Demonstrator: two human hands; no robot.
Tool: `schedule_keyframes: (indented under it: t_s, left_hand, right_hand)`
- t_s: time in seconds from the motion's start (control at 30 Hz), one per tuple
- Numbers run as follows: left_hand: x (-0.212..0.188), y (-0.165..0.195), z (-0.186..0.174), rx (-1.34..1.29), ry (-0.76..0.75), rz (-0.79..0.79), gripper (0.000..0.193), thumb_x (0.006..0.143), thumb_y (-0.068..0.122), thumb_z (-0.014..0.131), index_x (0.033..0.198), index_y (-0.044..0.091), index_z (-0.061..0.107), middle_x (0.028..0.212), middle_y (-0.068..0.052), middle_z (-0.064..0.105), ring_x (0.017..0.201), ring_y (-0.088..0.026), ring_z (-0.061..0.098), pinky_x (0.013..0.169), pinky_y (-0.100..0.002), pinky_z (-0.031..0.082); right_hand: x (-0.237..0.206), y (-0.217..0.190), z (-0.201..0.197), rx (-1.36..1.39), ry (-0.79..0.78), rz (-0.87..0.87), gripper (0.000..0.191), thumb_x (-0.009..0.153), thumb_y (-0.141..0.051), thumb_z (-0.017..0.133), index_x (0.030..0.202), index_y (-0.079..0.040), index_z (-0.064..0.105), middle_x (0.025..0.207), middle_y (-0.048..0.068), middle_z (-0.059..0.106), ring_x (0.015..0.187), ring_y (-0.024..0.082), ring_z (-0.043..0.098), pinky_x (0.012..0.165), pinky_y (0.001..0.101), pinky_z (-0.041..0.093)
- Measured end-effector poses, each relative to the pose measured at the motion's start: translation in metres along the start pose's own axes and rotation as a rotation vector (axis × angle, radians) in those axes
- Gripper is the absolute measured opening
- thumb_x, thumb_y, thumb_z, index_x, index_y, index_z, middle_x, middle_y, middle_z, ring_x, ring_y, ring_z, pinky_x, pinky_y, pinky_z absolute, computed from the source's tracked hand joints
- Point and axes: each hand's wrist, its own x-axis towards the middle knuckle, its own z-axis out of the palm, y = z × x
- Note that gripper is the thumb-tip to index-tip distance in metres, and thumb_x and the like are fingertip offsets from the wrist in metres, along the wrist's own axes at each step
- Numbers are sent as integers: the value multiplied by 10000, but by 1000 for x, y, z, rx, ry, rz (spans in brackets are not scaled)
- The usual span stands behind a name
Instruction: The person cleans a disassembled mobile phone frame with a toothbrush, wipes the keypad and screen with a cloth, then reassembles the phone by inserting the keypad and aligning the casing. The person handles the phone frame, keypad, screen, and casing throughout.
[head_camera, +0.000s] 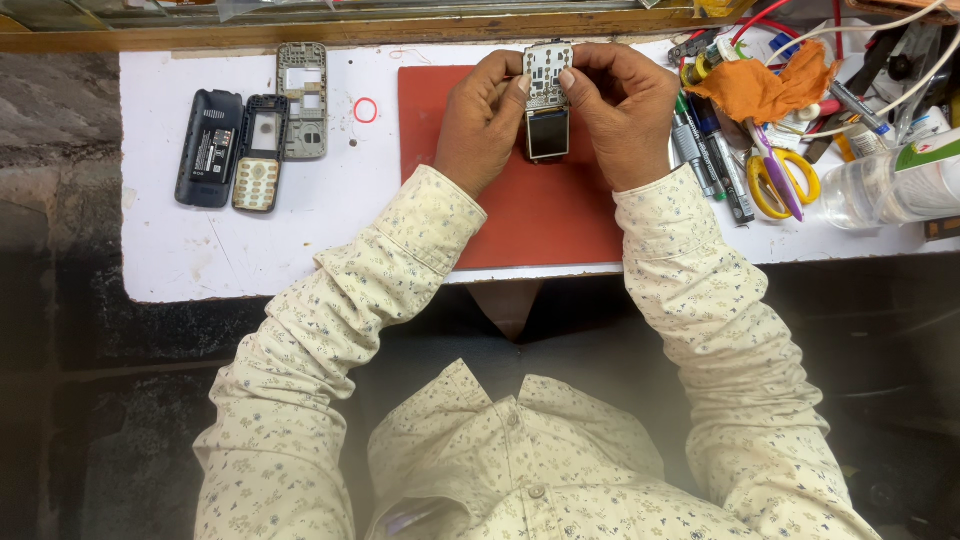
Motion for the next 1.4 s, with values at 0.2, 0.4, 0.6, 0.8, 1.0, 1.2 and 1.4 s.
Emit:
schedule_keyframes:
  t_s: [0.2,0.4,0.6,0.8,1.0,1.2,1.4]
  left_hand:
    - [0,0,0,-7,-5,11,145,1101,122,520,1128,31,630,947,-57,748,834,-69,695,758,-236,588]
    - [-1,0,-1,-14,-6,6,136,1101,120,525,1127,33,627,939,-53,742,822,-61,680,740,-230,571]
    - [0,0,0,-23,-3,-8,137,1103,118,522,1123,30,624,930,-53,743,811,-60,673,732,-231,564]
    - [0,-2,-1,-35,-8,18,142,1106,119,518,1123,26,624,951,-52,738,844,-59,673,762,-235,564]
    - [1,-3,-1,-36,-15,17,149,1111,135,522,1116,31,629,940,-48,739,830,-57,662,763,-234,557]
    - [1,-3,-1,-10,-7,3,152,1103,141,518,1099,42,633,897,-31,738,773,-41,648,715,-220,548]
    - [2,-3,-1,-5,0,-61,153,1102,136,520,1087,35,633,830,-33,701,663,-33,534,611,-207,458]
  right_hand:
    - [1,-1,-1,-27,-10,5,146,1022,-30,765,1157,7,720,1063,83,760,947,114,726,876,255,624]
    - [1,-1,-1,-19,-18,-1,142,1022,-24,763,1153,5,718,1063,80,759,945,112,724,874,253,623]
    - [1,-2,-1,-25,-16,3,144,1018,-21,763,1152,4,716,1058,75,757,939,107,722,868,251,623]
    - [0,-2,0,-37,-10,11,146,1021,-22,764,1157,8,720,1059,78,757,938,110,716,873,251,614]
    - [0,-1,0,-32,13,14,151,1016,-34,767,1152,9,719,1052,87,757,946,117,725,879,256,622]
    - [0,0,1,3,18,34,151,1014,-39,767,1147,14,720,1049,89,755,949,118,724,878,255,623]
    - [0,0,1,13,21,44,158,1010,-44,769,1147,18,721,1044,86,753,942,117,720,867,253,621]
